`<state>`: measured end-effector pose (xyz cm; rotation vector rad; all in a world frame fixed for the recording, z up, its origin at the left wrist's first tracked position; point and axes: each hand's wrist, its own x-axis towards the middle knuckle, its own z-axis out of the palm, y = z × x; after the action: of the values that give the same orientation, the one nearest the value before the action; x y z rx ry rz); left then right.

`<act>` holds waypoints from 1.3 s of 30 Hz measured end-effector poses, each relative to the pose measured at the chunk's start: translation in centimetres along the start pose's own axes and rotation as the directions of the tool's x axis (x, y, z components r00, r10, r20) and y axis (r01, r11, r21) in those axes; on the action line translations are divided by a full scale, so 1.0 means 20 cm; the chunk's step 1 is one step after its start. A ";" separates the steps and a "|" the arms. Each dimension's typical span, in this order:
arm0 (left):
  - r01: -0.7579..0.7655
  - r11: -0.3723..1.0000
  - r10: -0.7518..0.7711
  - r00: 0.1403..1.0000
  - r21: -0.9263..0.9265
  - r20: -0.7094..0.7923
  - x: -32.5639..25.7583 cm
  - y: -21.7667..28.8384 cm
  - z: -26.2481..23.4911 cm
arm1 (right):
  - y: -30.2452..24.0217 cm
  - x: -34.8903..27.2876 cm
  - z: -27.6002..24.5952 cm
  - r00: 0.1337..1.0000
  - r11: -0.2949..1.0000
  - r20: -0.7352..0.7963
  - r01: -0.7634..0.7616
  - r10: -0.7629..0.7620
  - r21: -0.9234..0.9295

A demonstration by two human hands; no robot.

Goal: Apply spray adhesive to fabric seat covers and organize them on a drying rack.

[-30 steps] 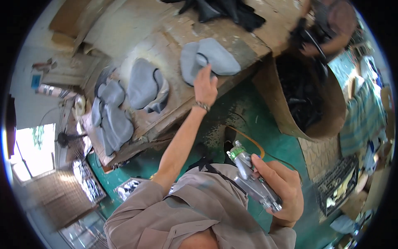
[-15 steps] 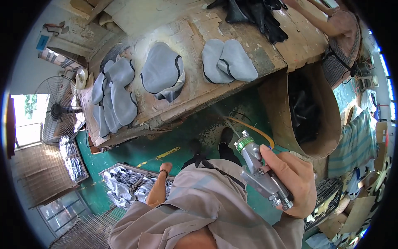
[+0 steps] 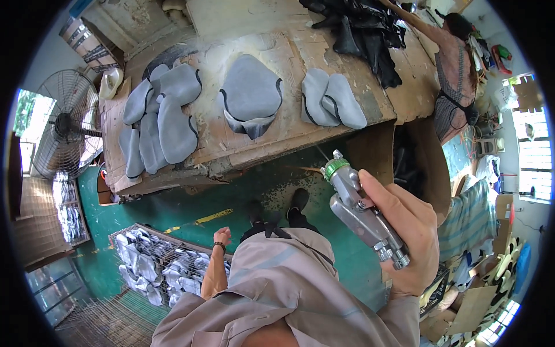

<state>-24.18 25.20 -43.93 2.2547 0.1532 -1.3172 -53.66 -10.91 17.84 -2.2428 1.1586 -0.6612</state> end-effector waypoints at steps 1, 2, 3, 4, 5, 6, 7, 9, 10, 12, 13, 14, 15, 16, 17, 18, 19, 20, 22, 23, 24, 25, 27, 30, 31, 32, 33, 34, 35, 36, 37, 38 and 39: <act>0.021 0.999 -0.020 1.000 0.041 -0.023 0.02 0.01 -0.01 | -0.06 0.00 0.02 1.000 0.999 0.020 0.009 -0.009 -0.033; 0.012 1.000 -0.012 1.000 0.026 0.001 0.04 0.02 -0.04 | -0.11 0.01 0.05 1.000 0.999 0.024 0.015 -0.014 -0.044; -0.027 1.000 0.027 1.000 0.007 0.015 0.06 0.02 -0.06 | -0.16 0.01 0.07 1.000 1.000 0.011 0.005 -0.005 -0.023; -0.032 1.000 0.031 0.999 0.001 0.024 0.07 0.01 -0.08 | -0.21 0.00 0.10 1.000 1.000 -0.004 -0.026 0.026 -0.012; 0.006 1.000 -0.006 1.000 0.012 0.026 0.09 0.00 -0.11 | -0.26 0.00 0.13 1.000 1.000 0.001 -0.002 0.002 -0.011; 0.008 1.000 -0.008 1.000 0.010 0.025 0.10 -0.02 -0.13 | -0.32 -0.01 0.16 1.000 0.999 0.007 -0.001 0.001 -0.053; -0.037 0.999 0.038 0.999 -0.013 0.037 0.12 -0.04 -0.15 | -0.37 -0.02 0.19 1.000 0.996 0.026 -0.007 0.010 -0.090; 0.005 1.000 -0.005 1.000 0.023 0.029 0.15 -0.10 -0.20 | -0.46 -0.04 0.24 0.996 0.990 0.044 0.079 -0.074 -0.119; -0.035 0.999 0.034 0.998 0.009 0.044 0.17 -0.13 -0.22 | -0.51 -0.06 0.25 0.995 0.982 0.076 0.076 -0.063 -0.173; 0.039 0.999 -0.039 0.997 0.007 0.059 0.20 -0.20 -0.26 | -0.59 -0.08 0.30 0.991 0.960 0.110 0.106 -0.080 -0.259; -0.001 1.000 0.001 0.998 -0.001 0.070 0.21 -0.24 -0.28 | -0.62 -0.10 0.32 0.990 0.961 0.104 0.118 -0.094 -0.252; 0.002 1.000 -0.002 0.997 0.003 0.076 0.22 -0.27 -0.30 | -0.66 -0.12 0.33 0.978 0.961 0.155 0.171 -0.139 -0.215; 0.049 0.999 -0.050 0.996 0.017 0.077 0.23 -0.30 -0.31 | -0.69 -0.14 0.35 0.966 0.959 0.197 0.208 -0.169 -0.195; 0.007 1.000 -0.008 0.996 0.006 0.087 0.23 -0.33 -0.32 | -0.72 -0.16 0.36 0.961 0.952 0.203 0.229 -0.188 -0.204; 0.005 1.000 -0.006 0.996 0.009 0.088 0.24 -0.35 -0.33 | -0.74 -0.18 0.38 0.955 0.947 0.201 0.255 -0.217 -0.193; 0.043 0.999 -0.045 0.996 0.027 0.079 0.24 -0.36 -0.34 | -0.77 -0.21 0.38 0.955 0.933 0.214 0.257 -0.205 -0.254; 0.003 1.000 -0.004 0.996 0.015 0.091 0.25 -0.36 -0.34 | -0.79 -0.24 0.39 0.952 0.904 0.233 0.271 -0.200 -0.330; -0.024 1.000 0.023 0.997 0.020 0.079 0.26 -0.36 -0.34 | -0.81 -0.26 0.39 0.956 0.914 0.223 0.255 -0.189 -0.317; -0.051 0.998 0.048 0.996 0.030 0.070 0.27 -0.29 -0.34 | -0.82 -0.30 0.38 0.932 0.912 0.290 0.301 -0.219 -0.279; -0.167 0.986 0.165 0.985 0.024 0.046 0.27 -0.23 -0.34 | -0.82 -0.33 0.38 0.933 0.914 0.290 0.295 -0.213 -0.280; -0.216 0.974 0.216 0.976 0.067 0.019 0.27 -0.15 -0.34 | -0.81 -0.36 0.38 0.934 0.921 0.282 0.293 -0.219 -0.256; -0.247 0.966 0.246 0.969 0.078 0.032 0.26 -0.05 -0.33 | -0.80 -0.39 0.37 0.936 0.929 0.274 0.289 -0.222 -0.233; -0.454 0.887 0.456 0.890 -0.086 0.014 0.21 0.23 -0.31 | -0.77 -0.42 0.33 0.909 0.928 0.362 0.300 -0.207 -0.223; -0.758 0.600 0.753 0.643 -0.256 -0.140 0.06 0.78 -0.25 | -0.70 -0.48 0.29 0.937 0.925 0.290 0.275 -0.196 -0.261; -0.805 0.545 0.795 0.585 -0.236 -0.159 0.00 0.99 -0.24 | -0.67 -0.49 0.26 0.932 0.936 0.313 0.263 -0.183 -0.233; -0.842 0.501 0.826 0.534 -0.199 -0.179 -0.07 1.20 -0.23 | -0.64 -0.51 0.23 0.931 0.943 0.320 0.252 -0.176 -0.216; -0.875 0.449 0.853 0.481 -0.182 -0.202 -0.14 1.41 -0.21 | -0.62 -0.52 0.20 0.930 0.950 0.326 0.241 -0.168 -0.198; -0.894 0.406 0.871 0.441 -0.187 -0.217 -0.21 1.61 -0.18 | -0.59 -0.53 0.18 0.931 0.960 0.328 0.223 -0.159 -0.167; -0.941 0.323 0.911 0.337 -0.099 -0.239 -0.27 1.80 -0.16 | -0.56 -0.54 0.16 0.932 0.970 0.330 0.204 -0.151 -0.135; -0.976 0.217 0.943 0.216 -0.025 -0.255 -0.33 1.98 -0.13 | -0.52 -0.55 0.15 0.936 0.972 0.320 0.194 -0.145 -0.129; -0.982 0.153 0.970 0.128 0.110 -0.205 -0.38 2.15 -0.11 | -0.48 -0.56 0.14 0.936 0.972 0.316 0.200 -0.154 -0.121; -0.972 0.056 0.988 0.022 0.226 -0.152 -0.43 2.30 -0.07 | -0.45 -0.57 0.13 0.937 0.973 0.313 0.201 -0.158 -0.111; -0.972 0.050 0.990 0.017 0.231 -0.143 -0.47 2.42 -0.03 | -0.42 -0.57 0.11 0.939 0.973 0.303 0.201 -0.160 -0.109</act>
<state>-11.76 -14.63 -17.60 1.7171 -1.2535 -0.1427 -53.32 3.36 19.46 -2.4842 0.8821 -0.3059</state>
